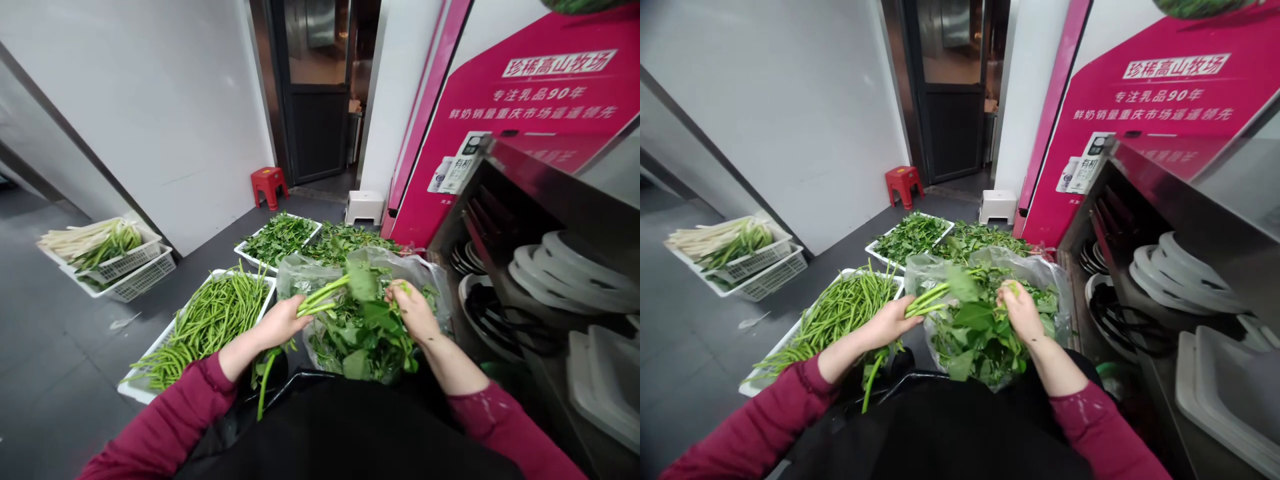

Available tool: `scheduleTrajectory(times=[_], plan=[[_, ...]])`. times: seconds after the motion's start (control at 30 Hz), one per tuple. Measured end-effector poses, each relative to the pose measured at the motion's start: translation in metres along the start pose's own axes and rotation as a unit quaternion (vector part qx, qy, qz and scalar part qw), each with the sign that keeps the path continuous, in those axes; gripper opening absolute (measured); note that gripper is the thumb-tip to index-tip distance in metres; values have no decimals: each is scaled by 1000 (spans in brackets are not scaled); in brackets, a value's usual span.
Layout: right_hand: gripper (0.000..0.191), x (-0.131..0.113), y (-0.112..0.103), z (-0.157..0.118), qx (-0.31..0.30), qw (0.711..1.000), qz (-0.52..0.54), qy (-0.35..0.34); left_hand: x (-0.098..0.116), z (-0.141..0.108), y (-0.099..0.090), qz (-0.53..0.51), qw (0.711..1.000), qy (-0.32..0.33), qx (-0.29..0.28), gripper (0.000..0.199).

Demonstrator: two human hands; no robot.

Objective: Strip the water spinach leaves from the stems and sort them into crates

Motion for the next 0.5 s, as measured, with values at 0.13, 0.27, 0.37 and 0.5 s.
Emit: scheduleTrajectory(times=[0.13, 0.27, 0.37, 0.5], plan=[[26, -24, -59, 7, 33, 976, -198, -84, -16, -10, -15, -119, 993, 16, -16, 27], [13, -77, -28, -8, -43, 880, -366, -301, -22, -16, -16, -174, 983, 17, -60, 33], [20, -98, 16, -14, -112, 830, -387, -386, -17, -17, -20, -145, 988, 25, -53, 31], [22, -94, 55, -5, -168, 795, -430, -394, -6, -19, -24, -84, 995, 37, -38, 26]])
Point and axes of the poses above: each hand's wrist, its own z-axis towards the middle knuckle, its own y-axis out of the palm, x = y × z, the point moved 8 cm from there along z, towards the middle knuckle, and after that the axes turned 7 degrees about z, right-handed, at the moved point
